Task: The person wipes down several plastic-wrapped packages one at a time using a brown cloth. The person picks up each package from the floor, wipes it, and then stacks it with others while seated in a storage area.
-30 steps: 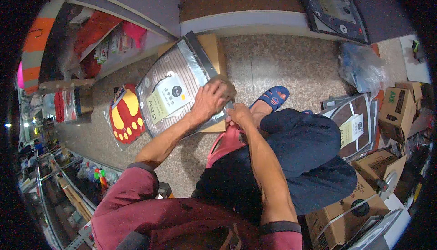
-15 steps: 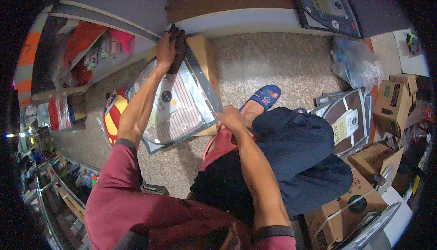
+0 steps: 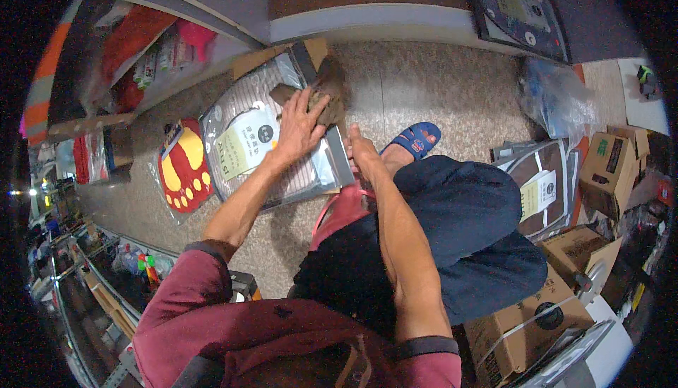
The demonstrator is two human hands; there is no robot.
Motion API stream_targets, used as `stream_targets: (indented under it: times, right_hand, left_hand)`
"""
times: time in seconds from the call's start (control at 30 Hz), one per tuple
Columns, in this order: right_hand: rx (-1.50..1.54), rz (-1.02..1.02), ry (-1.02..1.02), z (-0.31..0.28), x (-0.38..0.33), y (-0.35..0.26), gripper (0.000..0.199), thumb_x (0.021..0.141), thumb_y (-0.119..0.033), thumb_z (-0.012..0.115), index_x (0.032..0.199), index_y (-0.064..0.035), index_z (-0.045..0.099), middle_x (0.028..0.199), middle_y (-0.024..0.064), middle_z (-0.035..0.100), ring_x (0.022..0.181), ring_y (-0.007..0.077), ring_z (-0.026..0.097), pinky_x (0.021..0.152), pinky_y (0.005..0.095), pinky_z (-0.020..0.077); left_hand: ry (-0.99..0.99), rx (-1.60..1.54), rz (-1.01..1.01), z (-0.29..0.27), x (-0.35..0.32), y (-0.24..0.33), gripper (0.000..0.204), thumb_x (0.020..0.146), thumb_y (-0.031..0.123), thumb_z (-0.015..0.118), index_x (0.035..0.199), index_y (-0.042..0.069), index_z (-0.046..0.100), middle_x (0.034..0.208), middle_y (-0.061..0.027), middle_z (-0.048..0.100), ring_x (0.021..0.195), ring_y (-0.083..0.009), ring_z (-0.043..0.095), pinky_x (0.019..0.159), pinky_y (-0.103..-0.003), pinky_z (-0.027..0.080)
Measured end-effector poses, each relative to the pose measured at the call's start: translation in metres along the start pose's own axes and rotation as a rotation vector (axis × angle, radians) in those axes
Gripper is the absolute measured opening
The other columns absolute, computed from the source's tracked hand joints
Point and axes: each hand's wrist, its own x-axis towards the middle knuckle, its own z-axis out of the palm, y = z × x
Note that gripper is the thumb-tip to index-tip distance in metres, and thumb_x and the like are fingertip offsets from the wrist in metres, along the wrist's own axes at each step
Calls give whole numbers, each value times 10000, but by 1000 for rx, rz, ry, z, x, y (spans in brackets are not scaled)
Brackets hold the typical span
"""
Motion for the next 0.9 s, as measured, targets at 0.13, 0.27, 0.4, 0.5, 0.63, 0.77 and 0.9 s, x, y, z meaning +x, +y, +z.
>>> stream_targets:
  times: [0.13,0.27,0.4,0.5,0.63,0.77,0.9]
  right_hand:
    - [97,-7,-34,-10,-19,-20,1042,1214,-933,318,1534,-39,748,1180,165,851,953,287,785,851,442,660]
    - [61,-51,-41,-4,-24,-36,1050,1212,-932,318,1475,-21,770,1206,159,854,967,264,800,845,405,666]
    - [-40,-127,-11,15,-16,-45,915,1223,-837,490,1429,2,791,1244,140,848,997,269,826,907,438,675]
    - [-283,-367,185,-2,5,-56,759,1229,-689,640,1334,41,818,1202,137,849,1011,288,839,923,456,660]
    - [-454,-420,341,28,14,-65,697,1161,-645,724,1324,24,835,1348,328,864,1308,536,808,1150,591,605]
    - [-587,-379,344,27,12,-62,660,1123,-611,793,1310,20,832,1370,323,863,1358,531,802,1159,597,613]
    - [-669,-380,271,34,10,-65,533,1130,-514,799,1273,-1,825,1341,329,861,1344,550,799,1132,617,625]
  left_hand:
    - [58,-140,19,0,-19,34,853,922,112,846,1751,135,647,1771,-336,514,1650,-610,472,1387,-720,390]
    - [-5,-363,101,-15,-20,15,758,893,62,829,1642,75,714,1754,-332,531,1648,-577,498,1403,-744,368]
    - [-165,-440,212,-42,-47,-8,684,935,175,772,1605,48,713,1739,-315,552,1621,-571,526,1422,-719,374]
    - [-212,-475,256,-48,-37,10,651,954,198,749,1585,41,707,1736,-300,556,1623,-566,531,1442,-729,349]
    - [-295,-411,346,-47,-60,1,579,958,177,734,1522,45,719,1727,-283,557,1659,-553,511,1463,-767,300]
    - [-395,-430,422,-64,-93,12,540,845,50,805,1383,46,770,1640,-259,590,1674,-519,502,1473,-797,293]
    - [-408,-428,424,-58,-87,2,535,850,40,803,1383,48,764,1646,-253,587,1686,-511,493,1504,-776,261]
